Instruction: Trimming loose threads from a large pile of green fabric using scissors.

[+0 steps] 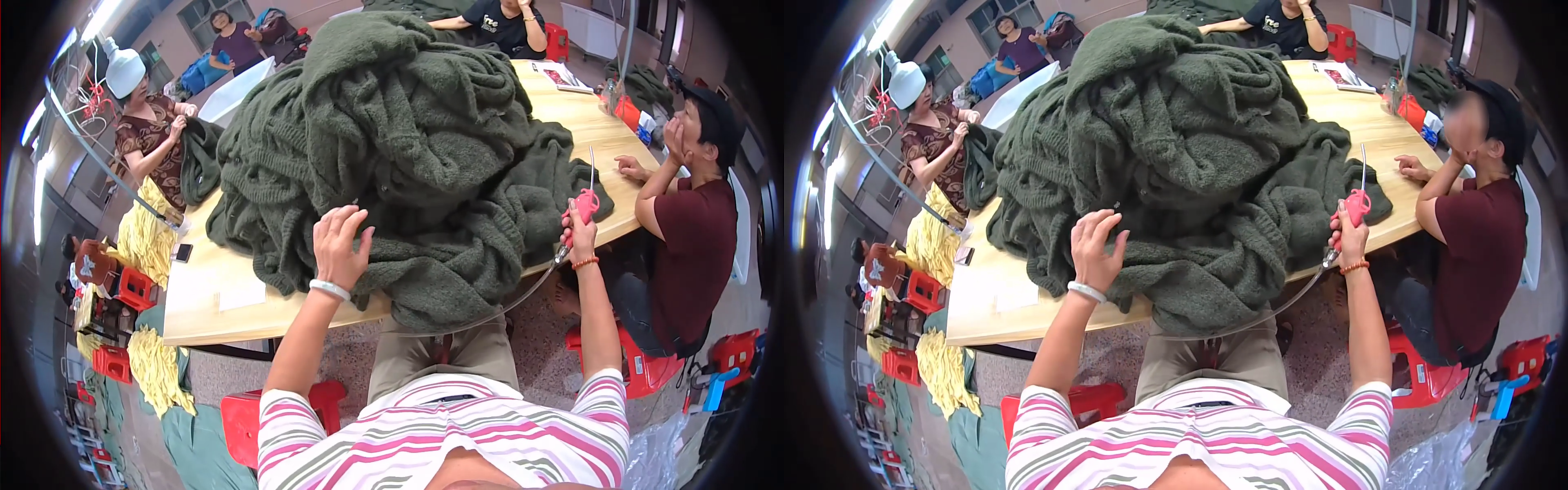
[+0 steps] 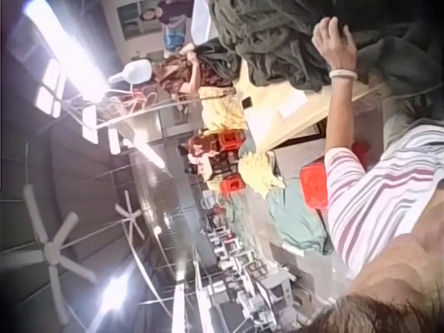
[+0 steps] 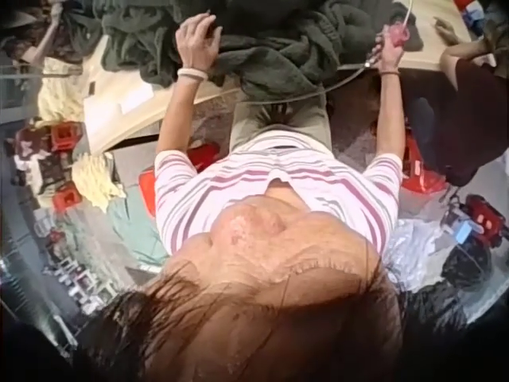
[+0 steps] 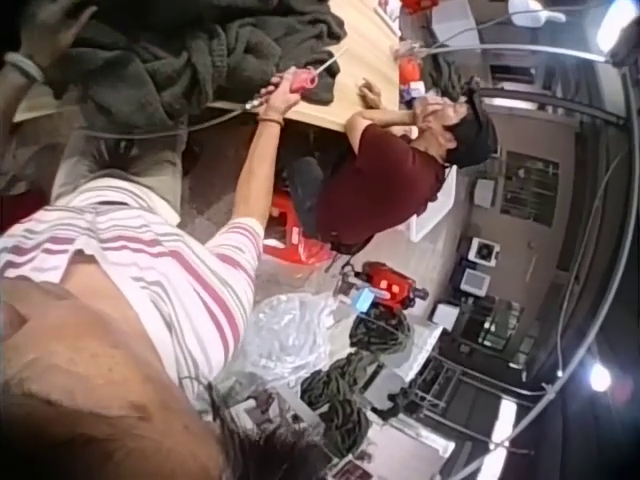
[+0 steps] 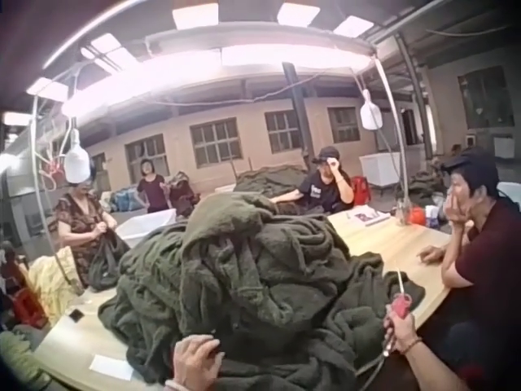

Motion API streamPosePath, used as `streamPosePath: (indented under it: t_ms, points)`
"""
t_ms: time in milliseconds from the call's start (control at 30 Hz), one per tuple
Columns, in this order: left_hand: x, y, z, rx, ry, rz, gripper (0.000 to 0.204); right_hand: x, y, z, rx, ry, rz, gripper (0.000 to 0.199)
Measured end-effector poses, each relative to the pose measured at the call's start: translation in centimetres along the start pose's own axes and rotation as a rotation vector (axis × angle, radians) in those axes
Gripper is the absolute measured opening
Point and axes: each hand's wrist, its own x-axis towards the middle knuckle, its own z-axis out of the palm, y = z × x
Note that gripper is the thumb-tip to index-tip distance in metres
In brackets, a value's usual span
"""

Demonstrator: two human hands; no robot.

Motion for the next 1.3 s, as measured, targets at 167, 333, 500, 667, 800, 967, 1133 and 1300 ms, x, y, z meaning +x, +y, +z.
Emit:
streamPosePath:
  t_ms: [167, 333, 500, 667, 800, 967, 1133, 1300]
  points:
    - [3.7, -0.4, 3.3, 0.219, -0.145, 0.156, 0.065, -2.5, 0.2, -1.3, 0.055, 0.041, -0.002, 0.024]
    - [7.9, -2.2, 5.8, 0.374, -0.163, 0.126, 0.084, -3.2, 0.2, -2.2, 0.073, 0.094, -0.073, 0.021]
    - [10.4, -4.6, 5.5, 0.509, -0.178, 0.121, 0.081, -2.2, -0.5, -4.7, -0.002, 0.145, -0.107, 0.019]
    - [12.8, -5.5, 3.1, 0.567, -0.158, 0.048, 0.076, -1.7, -0.9, -5.6, 0.026, 0.162, -0.095, 0.017]
    - [13.7, -2.1, 2.7, 0.561, -0.139, 0.348, 0.073, -2.6, -1.1, -5.4, 0.042, 0.108, -0.081, 0.020]
    - [14.9, -1.3, 5.0, 0.625, -0.221, 0.538, 0.052, -4.7, -1.0, -3.9, 0.030, 0.002, -0.072, 0.024]
    - [17.5, -1.2, 5.5, 0.226, -0.244, 0.143, 0.015, -7.4, -1.1, -3.8, 0.032, -0.082, -0.039, 0.023]
    - [20.6, 1.9, -2.9, -1.156, 0.183, -0.547, 0.006, -8.2, -0.6, -5.4, 0.011, -0.052, -0.030, 0.025]
